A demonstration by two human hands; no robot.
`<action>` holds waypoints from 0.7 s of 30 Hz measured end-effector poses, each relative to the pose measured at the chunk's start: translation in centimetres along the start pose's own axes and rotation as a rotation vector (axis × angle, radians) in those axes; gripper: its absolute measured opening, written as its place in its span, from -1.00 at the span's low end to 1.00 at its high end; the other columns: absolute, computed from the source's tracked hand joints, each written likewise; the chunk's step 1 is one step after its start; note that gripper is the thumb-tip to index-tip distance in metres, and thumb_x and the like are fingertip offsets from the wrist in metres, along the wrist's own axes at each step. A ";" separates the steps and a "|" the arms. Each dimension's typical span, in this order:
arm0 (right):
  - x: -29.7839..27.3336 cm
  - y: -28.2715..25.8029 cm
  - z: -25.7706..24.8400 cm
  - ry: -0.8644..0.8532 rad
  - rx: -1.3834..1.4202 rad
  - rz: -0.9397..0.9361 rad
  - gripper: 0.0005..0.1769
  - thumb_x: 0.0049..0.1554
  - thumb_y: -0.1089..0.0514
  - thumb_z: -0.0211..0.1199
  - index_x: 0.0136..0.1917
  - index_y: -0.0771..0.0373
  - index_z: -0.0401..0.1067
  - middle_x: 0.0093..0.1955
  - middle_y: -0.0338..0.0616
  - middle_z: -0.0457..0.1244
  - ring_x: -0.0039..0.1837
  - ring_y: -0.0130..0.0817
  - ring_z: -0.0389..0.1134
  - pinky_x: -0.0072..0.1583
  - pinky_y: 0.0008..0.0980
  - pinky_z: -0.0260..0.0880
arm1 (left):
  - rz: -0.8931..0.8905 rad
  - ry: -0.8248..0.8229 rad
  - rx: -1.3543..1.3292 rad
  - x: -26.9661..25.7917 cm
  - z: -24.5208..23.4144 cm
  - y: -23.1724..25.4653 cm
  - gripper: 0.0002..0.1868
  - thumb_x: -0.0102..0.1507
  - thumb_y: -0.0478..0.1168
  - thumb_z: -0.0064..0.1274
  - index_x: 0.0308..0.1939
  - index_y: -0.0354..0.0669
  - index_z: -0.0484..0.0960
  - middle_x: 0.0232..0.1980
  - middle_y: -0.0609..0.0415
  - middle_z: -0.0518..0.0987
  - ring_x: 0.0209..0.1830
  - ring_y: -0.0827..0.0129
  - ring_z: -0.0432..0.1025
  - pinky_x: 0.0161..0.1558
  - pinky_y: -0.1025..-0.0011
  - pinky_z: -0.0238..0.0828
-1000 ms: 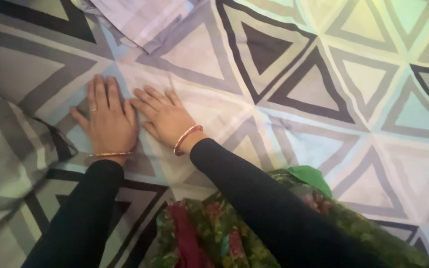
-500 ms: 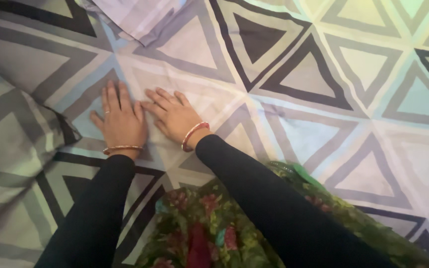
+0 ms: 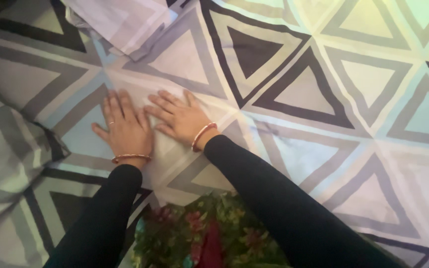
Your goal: The person folds a large geometric-patterned bedsheet on a bed, repeatedly smoothing and aligning the fabric by hand. The person adjusts the sheet edges and corners, pressing down to flatten wrinkles throughout the process.
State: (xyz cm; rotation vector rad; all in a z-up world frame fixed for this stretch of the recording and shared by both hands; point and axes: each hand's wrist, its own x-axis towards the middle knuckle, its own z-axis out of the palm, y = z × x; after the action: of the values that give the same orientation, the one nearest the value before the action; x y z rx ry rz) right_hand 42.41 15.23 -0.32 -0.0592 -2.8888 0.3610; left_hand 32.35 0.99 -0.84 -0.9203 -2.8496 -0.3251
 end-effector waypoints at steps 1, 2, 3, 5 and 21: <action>-0.2 0.8 -0.1 0.008 0.003 0.014 -0.37 0.26 -0.23 0.10 0.54 -0.11 0.19 0.63 -0.33 0.03 0.64 -0.26 -0.02 0.49 0.29 -0.06 | 0.012 -0.014 0.003 0.1 -0.1 0.6 -0.41 0.47 0.04 -0.17 0.55 -0.07 0.26 0.65 -0.03 0.15 0.67 0.15 -0.03 0.34 -0.52 -0.23; -0.4 1.5 -0.1 0.018 0.006 0.024 -0.38 0.27 -0.24 0.08 0.55 -0.12 0.18 0.64 -0.32 0.03 0.65 -0.24 -0.02 0.50 0.28 -0.06 | 0.050 -0.029 -0.004 0.2 -0.2 1.2 -0.38 0.44 0.05 -0.16 0.55 -0.04 0.25 0.64 -0.03 0.14 0.66 0.16 -0.04 0.34 -0.52 -0.25; -0.5 2.3 -0.1 0.023 0.020 0.008 -0.36 0.28 -0.24 0.07 0.56 -0.10 0.17 0.64 -0.28 0.02 0.65 -0.22 -0.03 0.50 0.27 -0.06 | 0.088 -0.043 -0.011 0.3 -0.4 1.7 -0.35 0.41 0.06 -0.15 0.56 -0.02 0.25 0.64 -0.02 0.14 0.66 0.18 -0.05 0.35 -0.51 -0.27; -0.7 3.8 -0.1 0.027 0.050 -0.021 -0.33 0.29 -0.25 0.06 0.59 -0.06 0.15 0.65 -0.19 -0.01 0.65 -0.18 -0.04 0.51 0.26 -0.07 | 0.143 -0.064 -0.030 0.3 -0.8 2.1 -0.32 0.37 0.08 -0.14 0.57 0.01 0.25 0.64 -0.01 0.12 0.65 0.19 -0.06 0.36 -0.49 -0.30; -2.3 15.6 -4.4 -0.148 -0.158 0.327 -0.34 0.35 -0.21 -0.14 0.62 0.02 0.04 0.69 -0.17 -0.12 0.67 -0.26 -0.14 0.45 0.34 -0.16 | 0.152 -0.138 -0.079 0.2 -2.3 1.7 -0.33 0.37 0.09 -0.16 0.56 0.11 0.23 0.65 0.07 0.09 0.64 0.22 -0.07 0.45 -0.39 -0.34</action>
State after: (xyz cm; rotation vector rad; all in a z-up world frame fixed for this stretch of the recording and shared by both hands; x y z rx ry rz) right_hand 45.84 31.28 -0.54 -0.5588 -3.0483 0.1973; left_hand 33.30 1.89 1.70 -1.2112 -2.8846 -0.3735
